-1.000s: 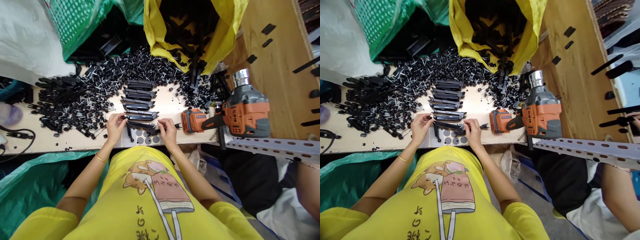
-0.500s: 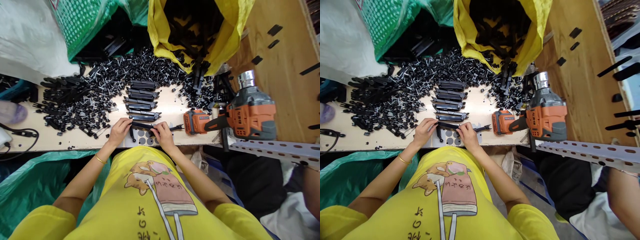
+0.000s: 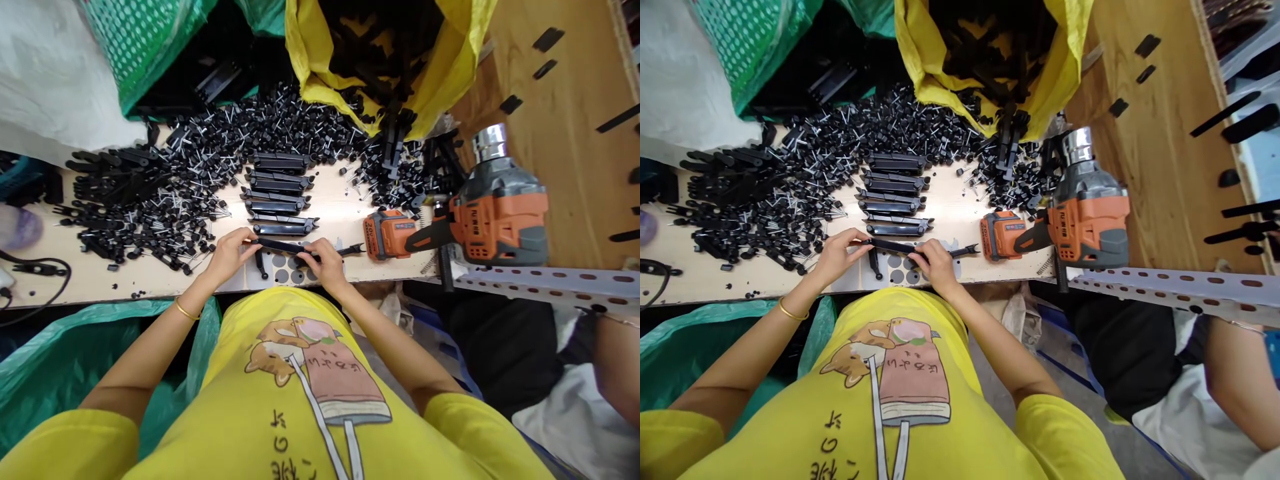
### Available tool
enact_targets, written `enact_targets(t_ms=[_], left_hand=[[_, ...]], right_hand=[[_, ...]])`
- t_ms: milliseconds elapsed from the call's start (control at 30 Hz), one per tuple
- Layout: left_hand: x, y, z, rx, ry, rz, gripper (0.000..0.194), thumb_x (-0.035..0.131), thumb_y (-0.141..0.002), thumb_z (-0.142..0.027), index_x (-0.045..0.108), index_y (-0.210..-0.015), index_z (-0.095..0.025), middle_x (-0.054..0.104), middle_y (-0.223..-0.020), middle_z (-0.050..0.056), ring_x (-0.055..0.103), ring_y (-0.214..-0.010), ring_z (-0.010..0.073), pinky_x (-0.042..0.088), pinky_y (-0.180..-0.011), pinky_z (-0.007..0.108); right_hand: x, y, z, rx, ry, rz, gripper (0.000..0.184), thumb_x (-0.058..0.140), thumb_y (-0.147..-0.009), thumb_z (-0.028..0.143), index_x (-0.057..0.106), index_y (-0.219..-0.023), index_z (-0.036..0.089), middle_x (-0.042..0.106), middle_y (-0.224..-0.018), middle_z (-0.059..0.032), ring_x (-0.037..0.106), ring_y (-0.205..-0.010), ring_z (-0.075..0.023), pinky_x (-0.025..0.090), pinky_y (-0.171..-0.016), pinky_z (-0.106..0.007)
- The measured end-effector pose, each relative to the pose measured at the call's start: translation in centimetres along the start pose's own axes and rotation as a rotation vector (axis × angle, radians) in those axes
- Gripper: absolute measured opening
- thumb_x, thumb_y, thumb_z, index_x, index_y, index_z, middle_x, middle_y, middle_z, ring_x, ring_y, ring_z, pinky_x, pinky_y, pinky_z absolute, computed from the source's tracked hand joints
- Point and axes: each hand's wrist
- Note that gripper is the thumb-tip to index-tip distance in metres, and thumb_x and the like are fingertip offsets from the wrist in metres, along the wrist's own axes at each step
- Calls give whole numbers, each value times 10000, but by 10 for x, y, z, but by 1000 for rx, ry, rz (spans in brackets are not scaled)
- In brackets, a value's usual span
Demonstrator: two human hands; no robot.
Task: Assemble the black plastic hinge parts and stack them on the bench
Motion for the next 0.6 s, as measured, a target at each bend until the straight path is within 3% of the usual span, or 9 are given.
enact_targets(t_ms=[133,200,267,333,433,500,600], left_hand=[[0,-3,-1,36,-3,-2,178,585,-849,-341,595,-882,-166,634,-836,33,608,-749,141,520,-718,276],[1,2,0,58,28,-8,217,591,-847,-324,601,-999,-168,630,-944,56,607,-828,149,516,-775,287],[5,12,1,48,37,-28,368,596,-843,-310,544,-1183,-179,604,-1070,80,595,-918,161,501,-839,306],[12,27,-2,-46,12,-71,517,603,-832,-301,448,-1311,-181,596,-1087,84,587,-921,165,490,-857,317],[28,46,-13,-318,21,-46,656,610,-812,-303,341,-1390,-149,641,-881,40,606,-763,158,502,-772,294],[41,51,-25,-475,43,73,733,600,-812,-316,257,-1429,-122,655,-760,23,626,-691,179,502,-707,288],[59,49,-41,-614,-63,174,721,519,-856,-328,186,-1453,-98,688,-802,88,669,-742,247,498,-696,327]], right_hand=[[-12,-6,10,-7,100,13,218,506,-892,393,602,-904,198,599,-915,-93,554,-907,-222,474,-803,-363],[-12,-10,23,-48,142,-11,253,507,-889,385,600,-1033,199,585,-1060,-121,525,-1024,-248,451,-889,-406],[-5,-14,36,-143,151,51,319,476,-906,343,555,-1187,213,560,-1164,-125,497,-1106,-252,422,-954,-427],[10,-17,45,-242,179,194,389,438,-919,284,485,-1302,231,526,-1254,-118,464,-1175,-252,388,-1005,-440],[33,-20,44,-315,243,354,472,431,-914,251,405,-1383,212,496,-1295,-130,445,-1195,-259,390,-1007,-435],[42,-20,37,-326,265,382,492,419,-913,235,379,-1403,205,509,-1267,-132,462,-1153,-252,419,-973,-413],[48,-16,26,-333,307,357,537,380,-906,169,319,-1436,229,520,-1238,-116,484,-1076,-236,435,-940,-396]])
Point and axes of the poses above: each hand's wrist, its own y-axis away from the middle knuckle, its own x-axis out of the palm, z = x × y
